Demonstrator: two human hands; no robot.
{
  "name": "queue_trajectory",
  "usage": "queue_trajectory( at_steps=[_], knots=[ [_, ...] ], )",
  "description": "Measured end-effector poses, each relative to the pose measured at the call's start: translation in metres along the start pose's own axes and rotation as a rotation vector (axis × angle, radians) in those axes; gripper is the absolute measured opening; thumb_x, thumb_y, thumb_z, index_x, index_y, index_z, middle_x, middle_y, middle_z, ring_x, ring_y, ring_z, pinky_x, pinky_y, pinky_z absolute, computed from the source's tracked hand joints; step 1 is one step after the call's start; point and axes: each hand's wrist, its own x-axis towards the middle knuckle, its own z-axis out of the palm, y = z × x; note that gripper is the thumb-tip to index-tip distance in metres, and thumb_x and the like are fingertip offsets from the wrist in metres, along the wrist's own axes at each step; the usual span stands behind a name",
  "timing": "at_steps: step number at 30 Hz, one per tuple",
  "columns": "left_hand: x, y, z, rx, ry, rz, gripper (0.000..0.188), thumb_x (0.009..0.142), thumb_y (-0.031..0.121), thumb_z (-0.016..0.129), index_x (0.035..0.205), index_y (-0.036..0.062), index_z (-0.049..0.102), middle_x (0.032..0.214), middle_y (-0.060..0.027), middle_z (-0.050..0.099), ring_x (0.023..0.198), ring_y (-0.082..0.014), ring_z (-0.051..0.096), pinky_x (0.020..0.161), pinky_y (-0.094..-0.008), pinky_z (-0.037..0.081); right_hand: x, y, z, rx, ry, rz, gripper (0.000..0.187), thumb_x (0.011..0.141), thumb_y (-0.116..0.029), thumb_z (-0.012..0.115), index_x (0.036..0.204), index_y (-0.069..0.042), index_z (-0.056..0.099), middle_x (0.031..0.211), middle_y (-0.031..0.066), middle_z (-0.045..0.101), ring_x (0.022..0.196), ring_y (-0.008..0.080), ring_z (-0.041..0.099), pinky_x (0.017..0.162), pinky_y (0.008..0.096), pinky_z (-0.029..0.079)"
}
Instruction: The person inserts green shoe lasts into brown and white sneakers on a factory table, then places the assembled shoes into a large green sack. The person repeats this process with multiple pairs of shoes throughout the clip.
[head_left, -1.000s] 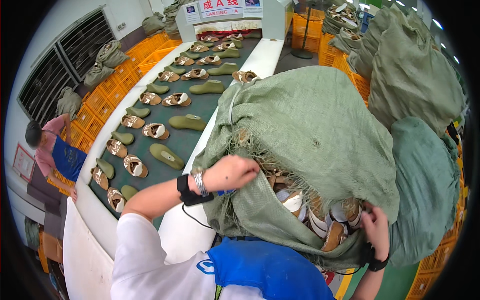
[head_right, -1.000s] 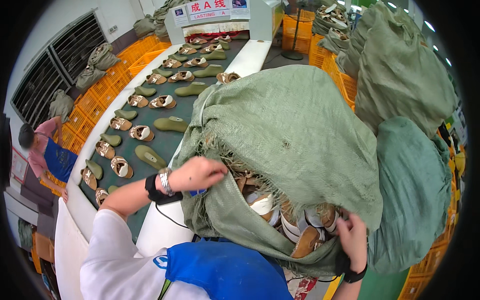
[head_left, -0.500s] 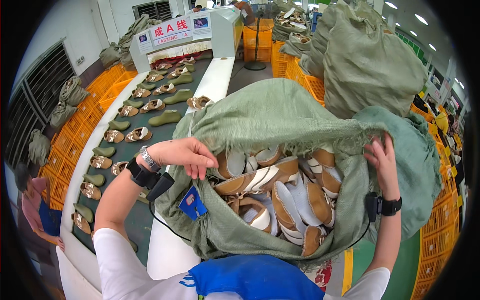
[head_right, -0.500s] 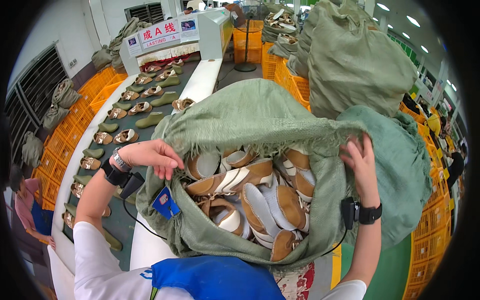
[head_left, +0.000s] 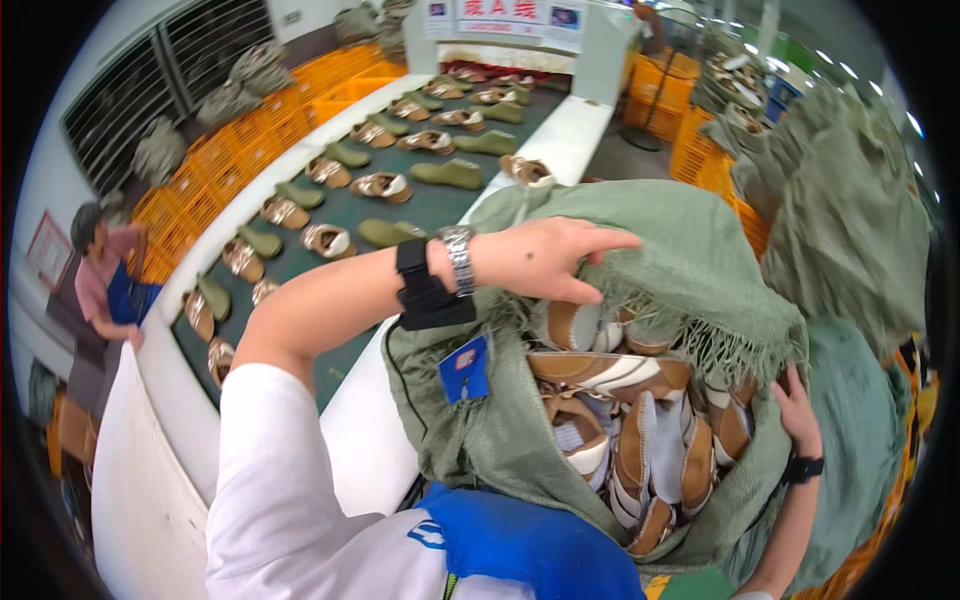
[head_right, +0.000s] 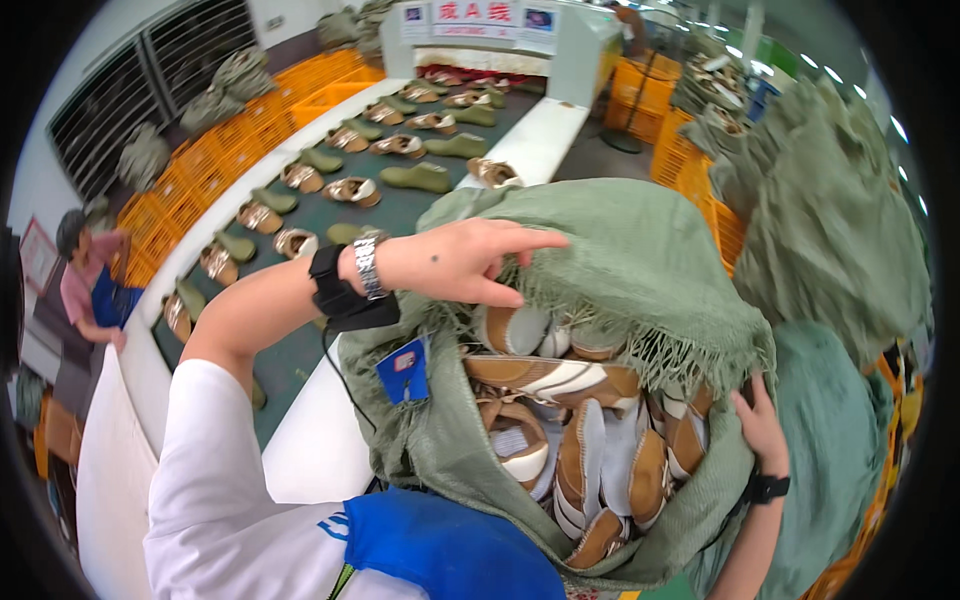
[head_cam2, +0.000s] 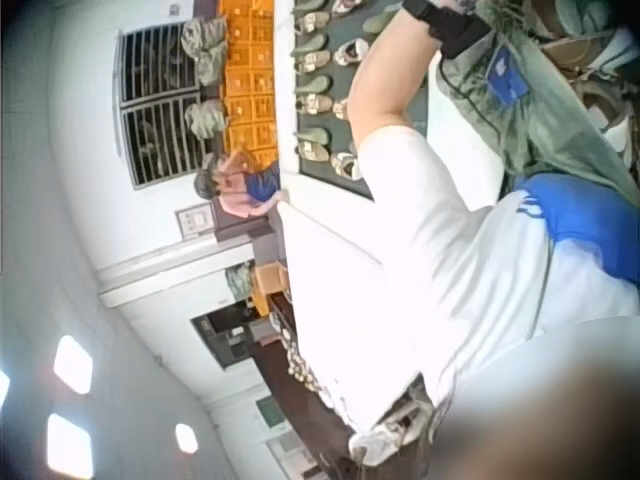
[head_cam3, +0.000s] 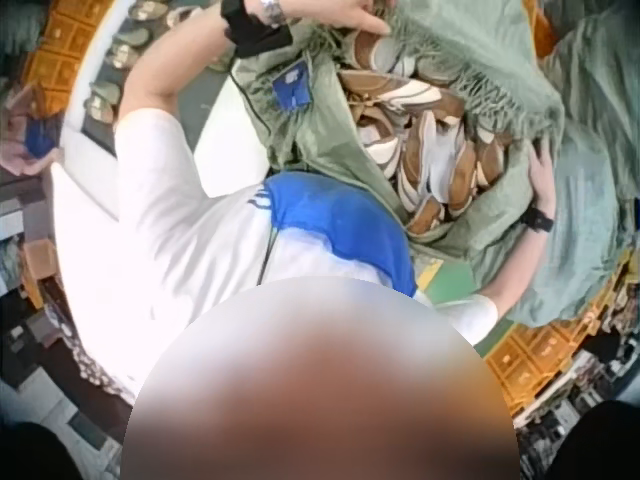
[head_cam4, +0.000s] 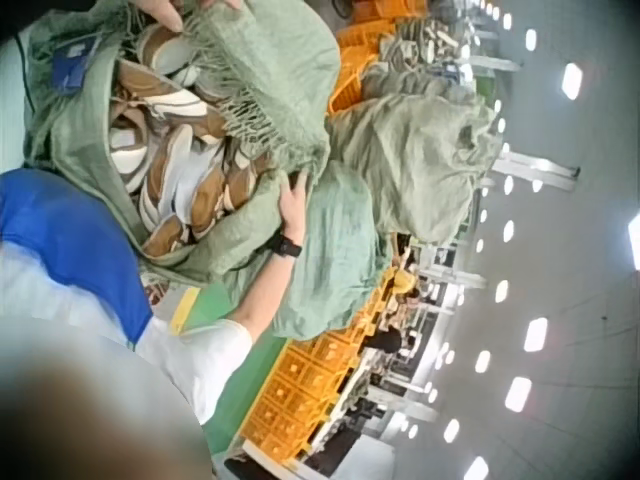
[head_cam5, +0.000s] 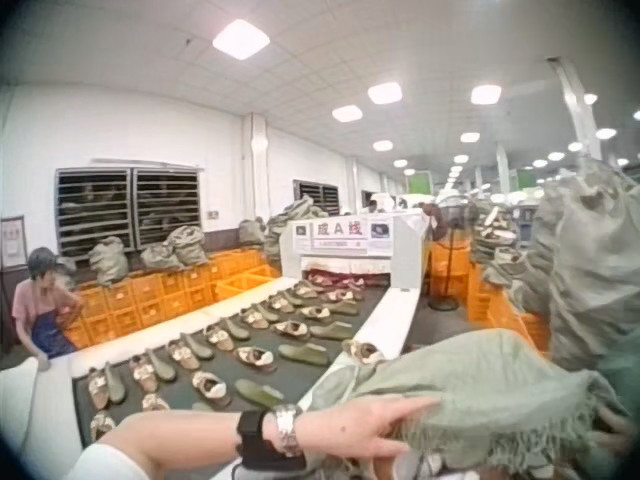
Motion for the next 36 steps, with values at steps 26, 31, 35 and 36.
queue_trajectory(
  at_steps=[26,31,35,36],
  knots=[
    [0.024,-0.116,-0.057,1.339,-0.065,0.042,0.063,0.08,0.02,0.063,0.139,0.0194,0.042,0.144,-0.0064,0.041,0.129,-0.0217,0.041,0.11,-0.0377,0.028,0.031,-0.029,-0.035,-0.382,0.233,-0.101,0.084,0.08,-0.027,0.069,0.144,0.005,0.024,0.144,0.0228,0.035,0.136,0.0287,0.032,0.112,0.0328,0.023],
    [0.023,-0.169,-0.081,1.414,-0.07,-0.181,0.071,0.08,0.004,0.056,0.144,0.0263,0.033,0.143,-0.0041,0.041,0.134,-0.0197,0.035,0.114,-0.0483,0.017,0.087,-0.015,-0.028,-0.271,0.168,-0.047,0.074,0.088,-0.034,0.062,0.141,0.007,0.03,0.14,0.0223,0.042,0.133,0.029,0.037,0.11,0.0322,0.025],
    [0.039,-0.204,-0.062,1.222,-0.182,-0.37,0.073,0.08,0.006,0.057,0.145,0.0285,0.032,0.146,-0.0043,0.038,0.136,-0.021,0.032,0.112,-0.052,0.018,0.126,-0.003,-0.02,-0.018,0.014,-0.029,0.065,0.095,-0.036,0.053,0.139,0.008,0.033,0.139,0.0189,0.043,0.129,0.025,0.04,0.107,0.0301,0.029],
    [0.04,-0.211,-0.054,1.131,-0.178,-0.384,0.076,0.078,0.004,0.058,0.145,0.0282,0.032,0.145,-0.005,0.039,0.136,-0.0212,0.032,0.112,-0.0513,0.019,0.131,0.0,-0.017,0.091,-0.039,-0.018,0.064,0.096,-0.035,0.052,0.138,0.008,0.033,0.139,0.0183,0.044,0.128,0.024,0.041,0.107,0.0298,0.029]
  ],
)
